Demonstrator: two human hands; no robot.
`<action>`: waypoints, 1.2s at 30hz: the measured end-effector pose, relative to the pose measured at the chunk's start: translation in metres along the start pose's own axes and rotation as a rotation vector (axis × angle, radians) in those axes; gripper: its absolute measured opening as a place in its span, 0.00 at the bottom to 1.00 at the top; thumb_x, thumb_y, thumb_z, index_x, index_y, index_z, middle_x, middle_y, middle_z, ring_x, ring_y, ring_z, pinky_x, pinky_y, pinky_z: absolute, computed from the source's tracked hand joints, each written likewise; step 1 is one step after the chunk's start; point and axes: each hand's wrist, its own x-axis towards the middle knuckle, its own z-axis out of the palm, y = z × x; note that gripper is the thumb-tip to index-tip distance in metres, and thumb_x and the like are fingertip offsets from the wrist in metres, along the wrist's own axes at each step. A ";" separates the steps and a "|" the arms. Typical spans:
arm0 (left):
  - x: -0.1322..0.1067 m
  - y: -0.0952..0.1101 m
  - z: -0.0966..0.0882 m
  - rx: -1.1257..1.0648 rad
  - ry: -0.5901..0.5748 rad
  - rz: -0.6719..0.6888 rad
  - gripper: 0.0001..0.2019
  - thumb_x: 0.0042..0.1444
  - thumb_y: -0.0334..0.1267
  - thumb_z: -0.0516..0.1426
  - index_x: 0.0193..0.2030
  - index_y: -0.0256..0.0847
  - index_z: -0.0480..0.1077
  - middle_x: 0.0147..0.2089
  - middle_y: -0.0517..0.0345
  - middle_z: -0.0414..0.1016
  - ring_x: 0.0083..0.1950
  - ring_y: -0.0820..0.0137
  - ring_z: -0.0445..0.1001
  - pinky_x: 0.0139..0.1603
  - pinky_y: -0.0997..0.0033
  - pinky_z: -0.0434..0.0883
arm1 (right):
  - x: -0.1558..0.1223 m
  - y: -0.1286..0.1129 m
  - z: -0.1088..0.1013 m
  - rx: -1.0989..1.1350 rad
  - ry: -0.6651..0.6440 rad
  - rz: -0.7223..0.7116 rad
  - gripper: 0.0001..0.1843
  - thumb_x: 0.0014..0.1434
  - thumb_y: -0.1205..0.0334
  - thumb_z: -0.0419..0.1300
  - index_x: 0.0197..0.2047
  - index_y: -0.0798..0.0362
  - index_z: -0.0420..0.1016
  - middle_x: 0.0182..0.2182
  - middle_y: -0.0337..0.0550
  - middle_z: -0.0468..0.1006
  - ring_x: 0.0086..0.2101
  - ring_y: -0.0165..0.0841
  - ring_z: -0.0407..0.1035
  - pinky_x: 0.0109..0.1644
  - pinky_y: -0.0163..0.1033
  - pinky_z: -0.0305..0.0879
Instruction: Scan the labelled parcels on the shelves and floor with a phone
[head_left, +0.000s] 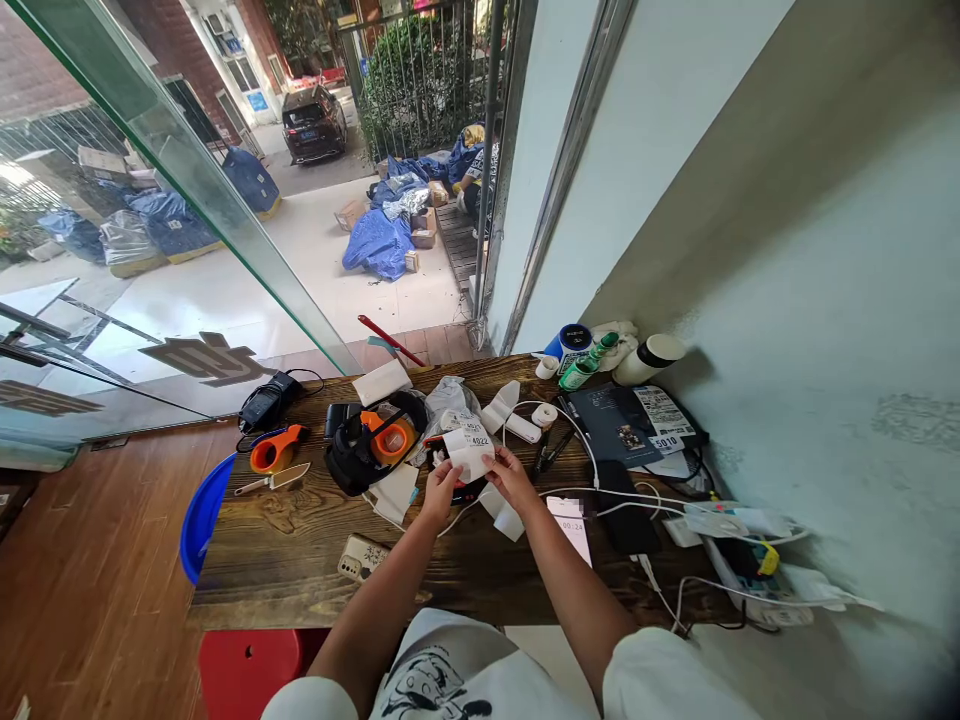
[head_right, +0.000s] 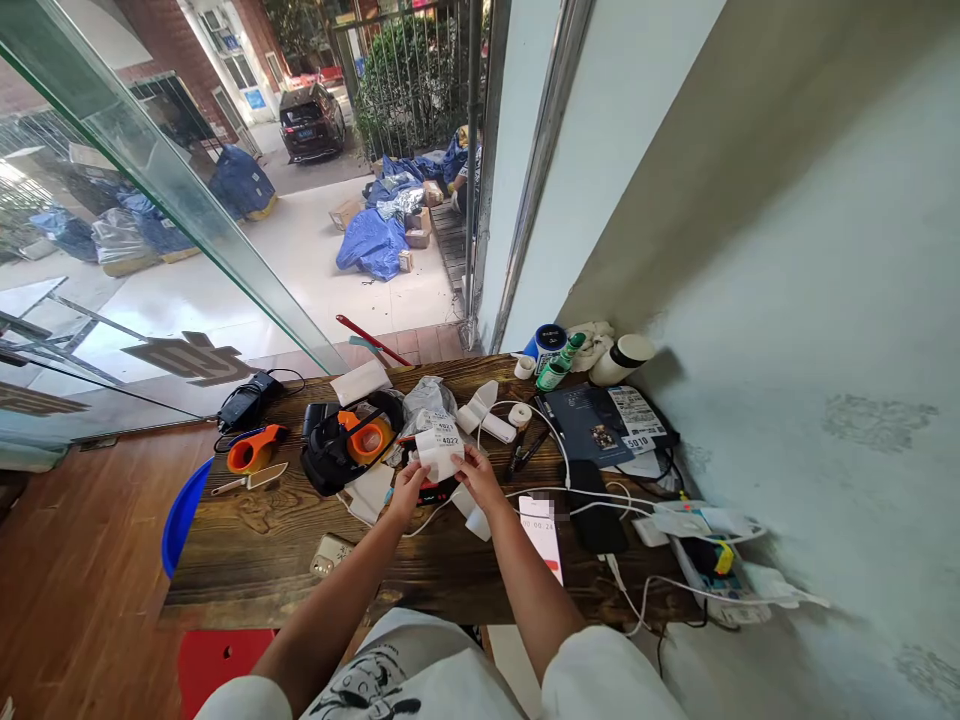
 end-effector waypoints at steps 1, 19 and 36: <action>0.000 0.002 0.001 0.004 -0.011 0.003 0.23 0.46 0.51 0.59 0.42 0.34 0.76 0.41 0.49 0.78 0.39 0.66 0.73 0.43 0.67 0.70 | 0.000 -0.001 0.001 0.036 0.019 0.008 0.23 0.35 0.49 0.74 0.32 0.49 0.74 0.27 0.36 0.80 0.25 0.30 0.71 0.25 0.33 0.63; -0.050 0.078 -0.020 0.315 -0.220 0.242 0.19 0.48 0.54 0.62 0.24 0.38 0.70 0.37 0.53 0.72 0.39 0.67 0.69 0.42 0.66 0.66 | -0.025 -0.053 0.033 0.338 0.201 -0.191 0.19 0.38 0.57 0.74 0.33 0.48 0.74 0.29 0.34 0.82 0.27 0.31 0.75 0.27 0.32 0.70; -0.076 0.055 -0.063 0.114 -0.491 -0.117 0.39 0.36 0.40 0.71 0.59 0.40 0.69 0.40 0.53 0.79 0.38 0.68 0.75 0.43 0.68 0.69 | -0.002 -0.080 0.021 0.289 0.410 -0.382 0.19 0.38 0.55 0.71 0.28 0.49 0.66 0.23 0.32 0.76 0.28 0.32 0.73 0.32 0.37 0.71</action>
